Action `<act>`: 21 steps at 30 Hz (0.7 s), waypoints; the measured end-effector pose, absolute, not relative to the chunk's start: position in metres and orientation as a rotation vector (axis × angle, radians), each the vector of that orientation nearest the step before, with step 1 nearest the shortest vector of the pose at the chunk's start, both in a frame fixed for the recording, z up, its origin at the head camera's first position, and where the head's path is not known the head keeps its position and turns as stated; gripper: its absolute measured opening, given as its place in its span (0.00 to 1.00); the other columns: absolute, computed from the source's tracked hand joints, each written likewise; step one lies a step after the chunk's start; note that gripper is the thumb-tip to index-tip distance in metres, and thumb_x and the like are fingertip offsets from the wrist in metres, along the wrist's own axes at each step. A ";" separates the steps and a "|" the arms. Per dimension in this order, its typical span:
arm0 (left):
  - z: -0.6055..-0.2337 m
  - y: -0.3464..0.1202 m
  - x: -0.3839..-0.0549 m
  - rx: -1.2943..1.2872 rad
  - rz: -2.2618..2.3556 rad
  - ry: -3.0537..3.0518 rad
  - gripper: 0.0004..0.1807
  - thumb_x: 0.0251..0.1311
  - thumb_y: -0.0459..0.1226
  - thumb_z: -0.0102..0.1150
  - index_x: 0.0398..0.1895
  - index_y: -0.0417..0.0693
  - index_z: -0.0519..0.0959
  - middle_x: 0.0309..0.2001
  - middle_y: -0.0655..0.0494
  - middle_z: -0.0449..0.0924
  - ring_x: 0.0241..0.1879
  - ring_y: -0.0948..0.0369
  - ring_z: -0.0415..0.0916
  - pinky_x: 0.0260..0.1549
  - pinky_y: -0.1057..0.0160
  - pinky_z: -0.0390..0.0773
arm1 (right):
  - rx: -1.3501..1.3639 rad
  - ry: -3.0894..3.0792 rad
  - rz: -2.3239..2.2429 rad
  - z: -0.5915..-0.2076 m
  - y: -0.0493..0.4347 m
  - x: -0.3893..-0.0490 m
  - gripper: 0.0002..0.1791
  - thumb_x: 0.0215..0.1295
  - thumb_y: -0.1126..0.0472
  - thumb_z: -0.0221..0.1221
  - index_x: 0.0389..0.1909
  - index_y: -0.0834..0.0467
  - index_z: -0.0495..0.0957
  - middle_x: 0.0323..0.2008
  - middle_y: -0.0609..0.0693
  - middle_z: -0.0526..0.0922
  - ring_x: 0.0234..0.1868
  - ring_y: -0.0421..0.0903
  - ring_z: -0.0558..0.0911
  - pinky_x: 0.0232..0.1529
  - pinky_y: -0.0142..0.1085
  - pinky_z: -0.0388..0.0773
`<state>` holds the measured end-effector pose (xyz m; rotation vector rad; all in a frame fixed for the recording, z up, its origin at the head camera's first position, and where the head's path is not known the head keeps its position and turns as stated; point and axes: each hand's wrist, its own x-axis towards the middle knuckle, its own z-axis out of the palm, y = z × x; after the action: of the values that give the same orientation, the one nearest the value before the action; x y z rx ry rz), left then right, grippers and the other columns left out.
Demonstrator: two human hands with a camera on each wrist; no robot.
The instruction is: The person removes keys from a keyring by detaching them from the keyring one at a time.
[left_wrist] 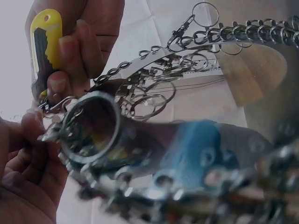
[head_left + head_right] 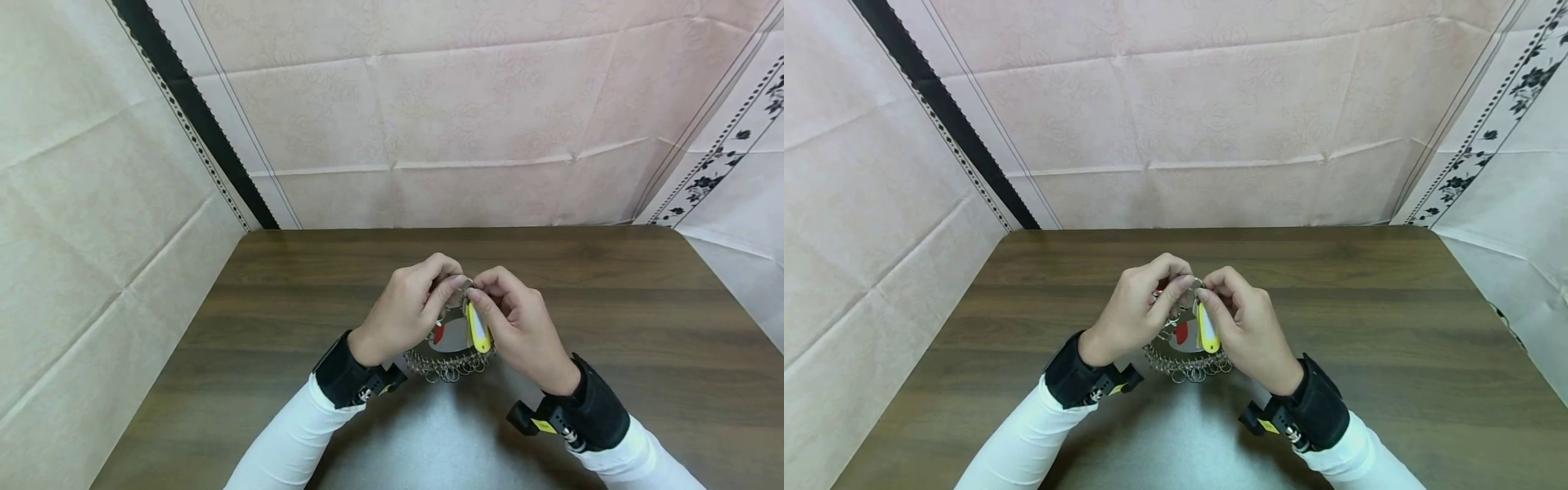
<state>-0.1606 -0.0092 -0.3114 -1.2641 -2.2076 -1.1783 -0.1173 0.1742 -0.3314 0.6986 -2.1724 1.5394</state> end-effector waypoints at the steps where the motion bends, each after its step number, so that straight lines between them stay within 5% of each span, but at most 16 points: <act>1: -0.311 -0.009 -0.161 -1.271 -1.170 -2.211 0.03 0.74 0.32 0.54 0.41 0.40 0.75 0.28 0.55 0.77 0.27 0.68 0.73 0.30 0.76 0.75 | 0.702 -2.168 1.534 -0.331 0.174 -0.117 0.03 0.72 0.74 0.54 0.41 0.65 0.75 0.28 0.50 0.78 0.21 0.38 0.72 0.21 0.29 0.70; 21: -0.309 -0.010 -0.158 -1.319 -0.952 -2.248 0.02 0.74 0.32 0.53 0.41 0.42 0.75 0.30 0.56 0.75 0.29 0.67 0.71 0.30 0.76 0.71 | 0.719 -2.263 1.466 -0.327 0.181 -0.115 0.03 0.74 0.72 0.54 0.43 0.64 0.75 0.28 0.47 0.76 0.21 0.38 0.71 0.21 0.30 0.70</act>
<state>-0.1583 -0.0105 -0.3093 -1.3188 -2.2478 -0.9516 -0.1150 0.1805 -0.3270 0.7187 -2.2625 1.4664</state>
